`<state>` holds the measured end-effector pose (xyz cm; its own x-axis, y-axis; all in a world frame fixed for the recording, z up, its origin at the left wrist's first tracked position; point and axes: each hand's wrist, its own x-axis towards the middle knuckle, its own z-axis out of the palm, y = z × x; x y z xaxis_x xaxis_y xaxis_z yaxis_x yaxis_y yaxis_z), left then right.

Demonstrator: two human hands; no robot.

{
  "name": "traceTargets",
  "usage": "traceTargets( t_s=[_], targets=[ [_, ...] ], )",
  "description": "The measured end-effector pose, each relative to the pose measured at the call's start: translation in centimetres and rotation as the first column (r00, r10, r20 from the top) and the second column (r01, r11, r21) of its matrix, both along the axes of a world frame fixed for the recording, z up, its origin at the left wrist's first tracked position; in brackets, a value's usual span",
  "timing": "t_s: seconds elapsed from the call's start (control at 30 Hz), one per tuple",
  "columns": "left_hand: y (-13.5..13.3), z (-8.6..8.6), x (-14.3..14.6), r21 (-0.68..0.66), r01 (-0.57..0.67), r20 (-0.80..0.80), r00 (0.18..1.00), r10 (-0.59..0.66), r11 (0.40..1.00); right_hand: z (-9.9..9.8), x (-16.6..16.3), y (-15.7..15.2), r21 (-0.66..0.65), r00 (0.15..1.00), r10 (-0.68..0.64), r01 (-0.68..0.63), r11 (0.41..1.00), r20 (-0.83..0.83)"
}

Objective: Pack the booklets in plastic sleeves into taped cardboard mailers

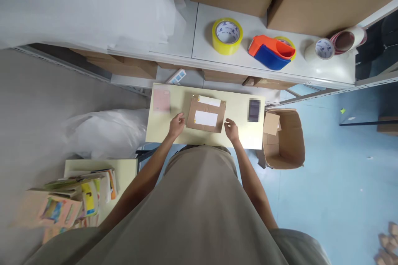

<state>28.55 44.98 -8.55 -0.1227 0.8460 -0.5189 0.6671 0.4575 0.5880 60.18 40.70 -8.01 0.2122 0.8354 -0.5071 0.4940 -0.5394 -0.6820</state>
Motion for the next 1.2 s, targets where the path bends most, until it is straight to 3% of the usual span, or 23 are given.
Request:
traceTargets(
  t_s=[0.13, 0.23, 0.37, 0.53, 0.73, 0.83, 1.07, 1.2],
  targets=[
    [3.0, 0.1, 0.8, 0.037, 0.024, 0.08, 0.996, -0.027, 0.999, -0.4, -0.4, 2.4, 0.01, 0.994, -0.014, 0.015, 1.0, -0.105],
    [3.6, 0.0, 1.1, 0.078, 0.005, 0.115, 0.993, -0.014, 0.997, -0.2, -0.7, 2.6, 0.02, 0.988, -0.032, 0.035, 0.999, -0.153],
    [2.1, -0.1, 0.3, 0.172, -0.118, 0.262, 0.962, 0.07, 0.978, 1.3, -0.2, 1.0, 0.124, 0.98, -0.058, 0.083, 0.989, -0.191],
    [-1.0, -0.6, -0.5, 0.291, -0.156, 0.391, 0.92, 0.031, 0.944, 2.3, 0.6, -1.1, 0.227, 0.978, -0.06, 0.106, 0.968, -0.199],
    [-3.9, -1.6, 0.1, 0.151, -0.148, 0.456, 0.888, 0.064, 0.977, 0.3, 0.7, -3.0, 0.085, 0.974, -0.08, 0.1, 0.991, -0.213],
    [-4.5, -1.6, 0.2, 0.123, -0.153, 0.473, 0.878, 0.078, 0.98, -0.2, 0.7, -3.8, 0.075, 0.972, -0.084, 0.103, 0.992, -0.22],
    [-3.1, -1.7, 0.5, 0.051, -0.228, 0.392, 0.9, 0.19, 0.972, -0.4, 1.3, -3.0, 0.033, 0.983, -0.059, 0.066, 0.997, -0.172],
    [-2.1, -1.0, 0.5, 0.087, -0.26, 0.343, 0.914, 0.216, 0.962, 1.2, 1.8, -1.9, 0.059, 0.989, -0.083, 0.091, 0.994, -0.123]
  ],
)
